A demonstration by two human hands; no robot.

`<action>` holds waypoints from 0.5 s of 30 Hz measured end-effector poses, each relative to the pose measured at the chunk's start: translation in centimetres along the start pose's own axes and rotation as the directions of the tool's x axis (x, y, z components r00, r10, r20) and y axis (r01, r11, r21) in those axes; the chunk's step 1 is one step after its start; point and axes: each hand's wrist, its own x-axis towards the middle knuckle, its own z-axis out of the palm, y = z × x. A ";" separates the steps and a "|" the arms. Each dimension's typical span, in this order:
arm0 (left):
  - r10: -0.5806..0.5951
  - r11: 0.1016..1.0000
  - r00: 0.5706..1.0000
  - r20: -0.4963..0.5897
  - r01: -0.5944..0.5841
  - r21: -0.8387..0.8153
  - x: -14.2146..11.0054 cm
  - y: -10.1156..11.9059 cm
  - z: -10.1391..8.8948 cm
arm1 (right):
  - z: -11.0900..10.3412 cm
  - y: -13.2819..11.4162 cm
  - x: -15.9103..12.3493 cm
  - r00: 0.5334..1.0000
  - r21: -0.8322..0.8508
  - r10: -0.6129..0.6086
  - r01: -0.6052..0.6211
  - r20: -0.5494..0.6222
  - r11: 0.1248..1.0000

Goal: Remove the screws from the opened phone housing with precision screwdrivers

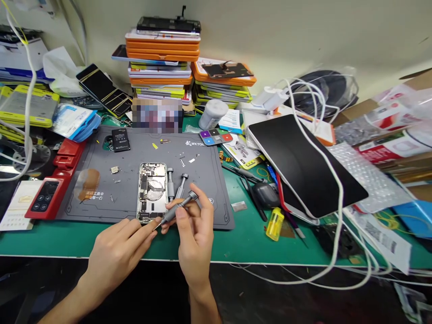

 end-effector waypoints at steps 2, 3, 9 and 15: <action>0.001 1.000 1.000 0.004 0.000 -0.001 0.0 0.0 0.0 | 0.0 0.0 0.0 1.000 0.002 0.007 -0.007 -0.003 1.000; 0.002 1.000 1.000 0.008 -0.002 -0.001 0.0 0.0 0.0 | 0.0 0.0 -0.1 1.000 0.001 0.009 -0.009 -0.005 1.000; 0.015 1.000 1.000 0.026 -0.015 0.016 0.2 -0.1 0.0 | 0.0 -0.1 0.0 1.000 0.007 -0.002 0.002 0.004 1.000; 0.029 1.000 0.999 0.025 -0.029 0.010 0.4 -0.1 -0.2 | 0.0 -0.2 0.2 1.000 0.044 0.009 -0.010 0.016 0.999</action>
